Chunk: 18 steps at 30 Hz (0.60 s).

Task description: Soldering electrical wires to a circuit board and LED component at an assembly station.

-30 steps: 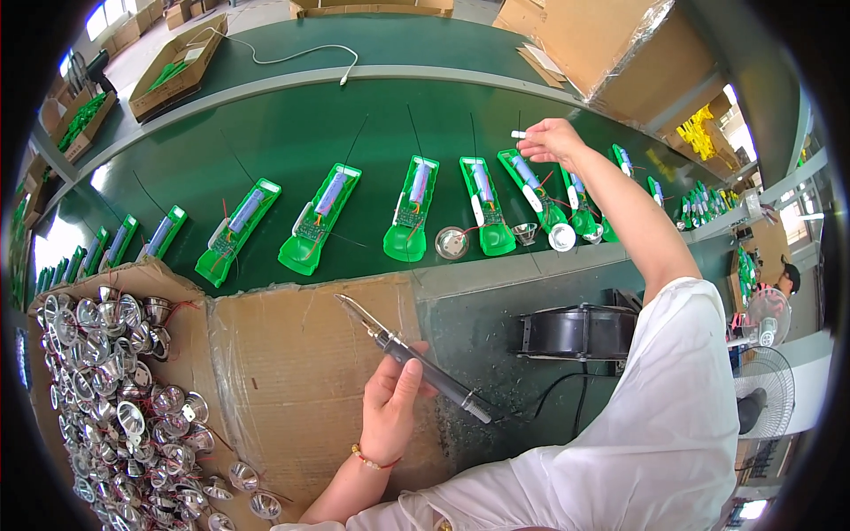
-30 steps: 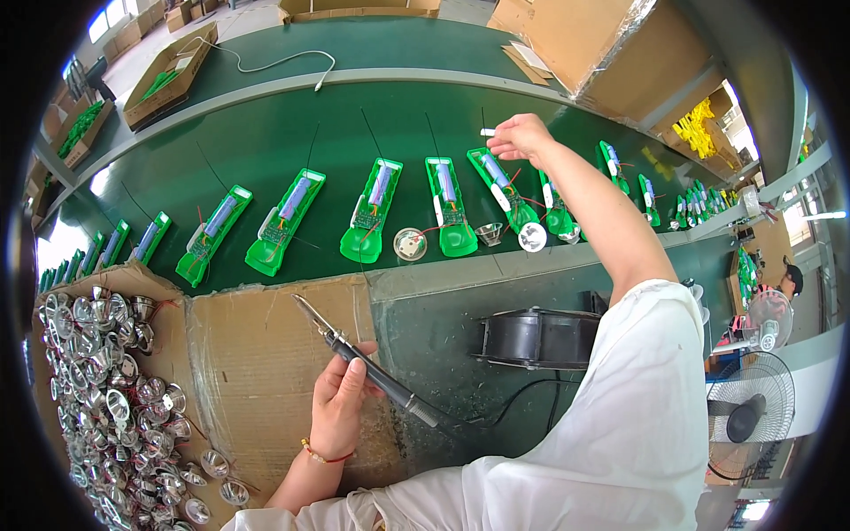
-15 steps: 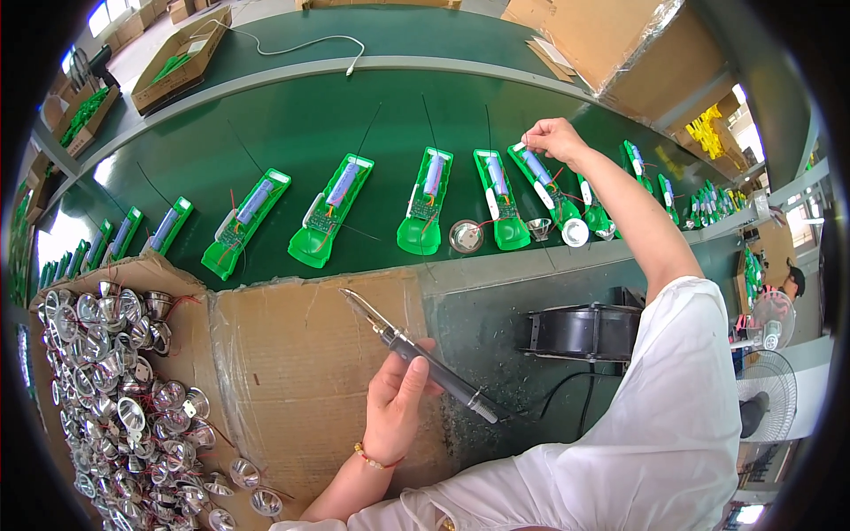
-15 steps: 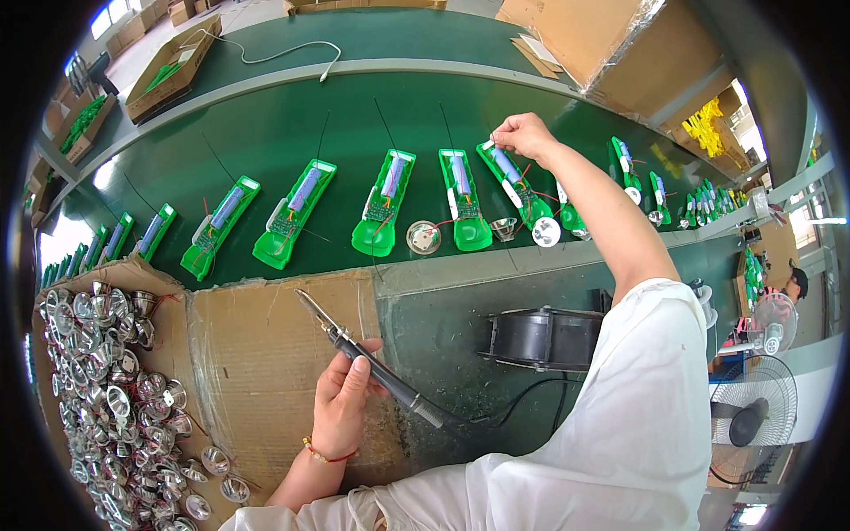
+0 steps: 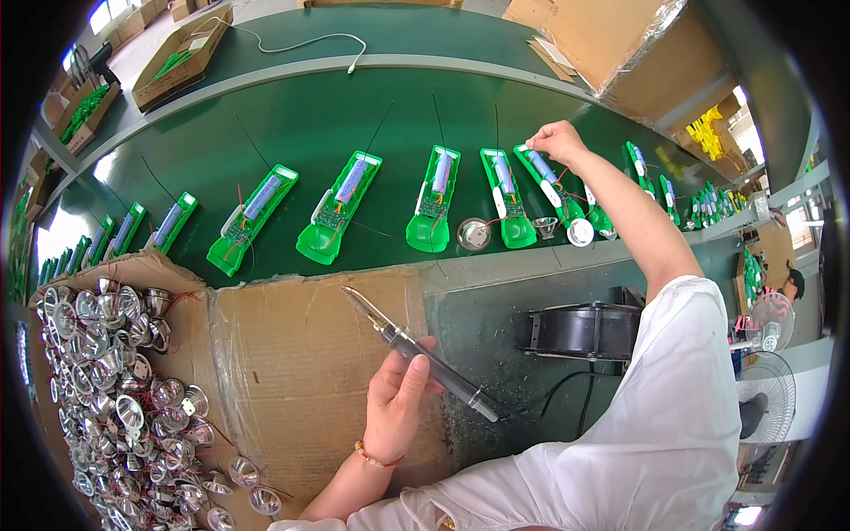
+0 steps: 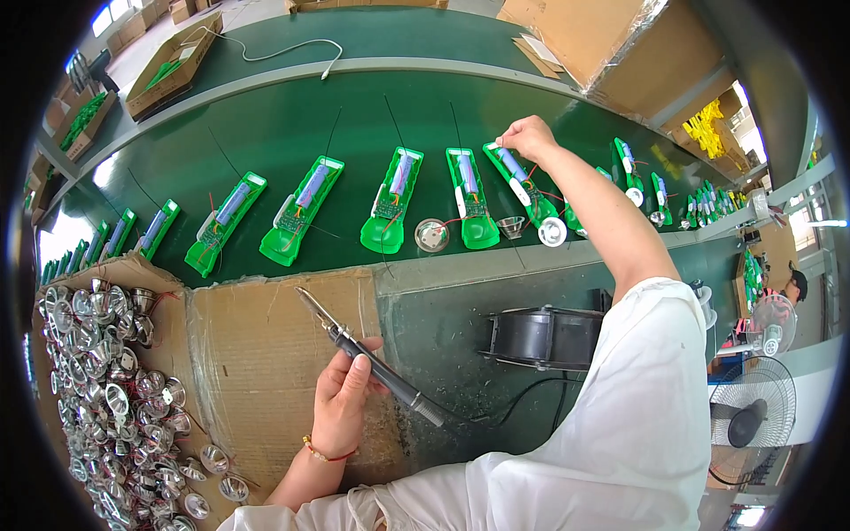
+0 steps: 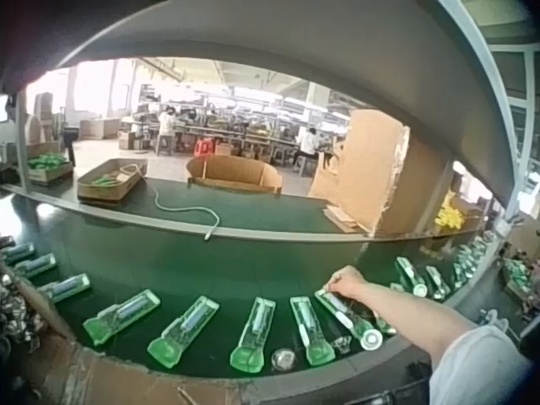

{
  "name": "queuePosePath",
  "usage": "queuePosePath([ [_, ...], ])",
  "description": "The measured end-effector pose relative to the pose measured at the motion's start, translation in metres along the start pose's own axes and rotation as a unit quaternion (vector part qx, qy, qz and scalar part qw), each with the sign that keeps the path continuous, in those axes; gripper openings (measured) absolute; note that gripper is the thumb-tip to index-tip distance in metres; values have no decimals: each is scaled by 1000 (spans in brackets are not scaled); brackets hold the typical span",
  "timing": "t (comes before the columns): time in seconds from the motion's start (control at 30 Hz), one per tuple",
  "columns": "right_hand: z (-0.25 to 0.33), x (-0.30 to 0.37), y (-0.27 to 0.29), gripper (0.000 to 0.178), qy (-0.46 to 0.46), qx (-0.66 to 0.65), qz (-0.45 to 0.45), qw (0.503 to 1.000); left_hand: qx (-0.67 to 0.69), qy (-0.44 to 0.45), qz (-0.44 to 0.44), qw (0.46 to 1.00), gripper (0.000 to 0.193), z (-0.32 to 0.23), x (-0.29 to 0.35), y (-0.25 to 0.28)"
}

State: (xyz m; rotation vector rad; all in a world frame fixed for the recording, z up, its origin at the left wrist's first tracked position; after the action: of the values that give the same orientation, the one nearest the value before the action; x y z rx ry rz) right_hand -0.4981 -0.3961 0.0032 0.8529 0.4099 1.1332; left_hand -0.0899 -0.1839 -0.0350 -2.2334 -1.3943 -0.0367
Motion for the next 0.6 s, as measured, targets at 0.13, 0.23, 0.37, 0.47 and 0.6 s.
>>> queuePosePath([
  [0.13,24,15,-2,21,112,221,-74,966,4,2,-4,1000,33,0,1,0],
  [0.23,31,19,12,38,113,207,-93,967,-17,-15,-4,1000,33,-3,2,-3],
  [0.37,74,46,68,39,188,157,-110,963,-10,-12,1,1000,32,-2,3,-7],
  [0.47,132,130,79,31,204,-46,-52,976,-1,-30,0,1000,31,3,-4,-6],
  [0.6,164,314,40,17,218,-296,145,919,12,-51,-18,998,32,5,-2,0],
])
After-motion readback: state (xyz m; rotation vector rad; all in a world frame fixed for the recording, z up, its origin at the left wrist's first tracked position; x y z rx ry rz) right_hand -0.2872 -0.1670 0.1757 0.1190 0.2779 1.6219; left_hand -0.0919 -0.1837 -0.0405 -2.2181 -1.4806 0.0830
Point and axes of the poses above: each hand's wrist, its own x-axis away from the middle knuckle, its own y-axis out of the back of the hand, z = x × y, the point moved 5 cm from there along -x, towards the middle knuckle, and after that the axes turned 9 degrees about -x, right-handed, at the moved point
